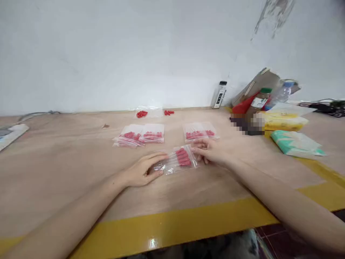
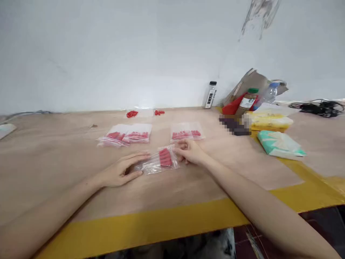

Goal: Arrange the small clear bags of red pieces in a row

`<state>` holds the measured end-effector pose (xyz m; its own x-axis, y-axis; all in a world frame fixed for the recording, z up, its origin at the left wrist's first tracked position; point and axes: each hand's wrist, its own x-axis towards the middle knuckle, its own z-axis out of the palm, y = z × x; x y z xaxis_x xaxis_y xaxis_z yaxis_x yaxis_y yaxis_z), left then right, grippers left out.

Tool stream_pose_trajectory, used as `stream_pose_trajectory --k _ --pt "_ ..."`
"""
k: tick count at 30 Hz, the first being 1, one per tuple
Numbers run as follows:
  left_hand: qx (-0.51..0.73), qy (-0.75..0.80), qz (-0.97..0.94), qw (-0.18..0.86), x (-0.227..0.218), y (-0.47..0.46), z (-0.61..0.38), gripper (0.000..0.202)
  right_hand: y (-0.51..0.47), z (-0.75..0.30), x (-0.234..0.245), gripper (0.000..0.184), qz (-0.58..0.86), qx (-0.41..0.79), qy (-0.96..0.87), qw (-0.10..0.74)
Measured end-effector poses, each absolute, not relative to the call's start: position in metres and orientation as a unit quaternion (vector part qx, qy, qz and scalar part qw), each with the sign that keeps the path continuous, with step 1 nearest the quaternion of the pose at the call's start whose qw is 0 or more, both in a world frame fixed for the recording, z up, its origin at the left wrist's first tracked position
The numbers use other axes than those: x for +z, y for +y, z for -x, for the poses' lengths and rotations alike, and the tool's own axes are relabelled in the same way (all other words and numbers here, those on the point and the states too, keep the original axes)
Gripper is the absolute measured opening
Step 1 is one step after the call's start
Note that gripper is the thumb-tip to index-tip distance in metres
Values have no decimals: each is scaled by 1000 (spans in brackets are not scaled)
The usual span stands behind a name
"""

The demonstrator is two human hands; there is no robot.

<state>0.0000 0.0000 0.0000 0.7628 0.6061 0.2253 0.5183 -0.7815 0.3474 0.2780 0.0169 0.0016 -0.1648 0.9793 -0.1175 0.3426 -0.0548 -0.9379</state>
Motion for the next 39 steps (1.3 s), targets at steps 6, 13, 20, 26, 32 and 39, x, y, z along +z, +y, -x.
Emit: stream_pose_trajectory --k 6,13,20,26,32,39 --pt "206 325 -922 36 18 20 -13 35 28 -272 -4 22 573 472 -614 269" --pt "20 444 -889 -114 27 89 -16 51 24 -273 0 21 491 569 -583 308" --pt "9 490 -868 -80 15 96 4 43 26 -279 6 7 496 579 -452 464" --pt "18 527 -845 -91 11 86 32 44 31 -243 11 11 450 652 -360 492" --pt "165 447 -856 -199 6 63 26 43 33 -223 7 9 505 679 -371 383" --pt "275 351 -892 -72 -3 30 -15 34 36 -266 8 8 536 141 -799 233"
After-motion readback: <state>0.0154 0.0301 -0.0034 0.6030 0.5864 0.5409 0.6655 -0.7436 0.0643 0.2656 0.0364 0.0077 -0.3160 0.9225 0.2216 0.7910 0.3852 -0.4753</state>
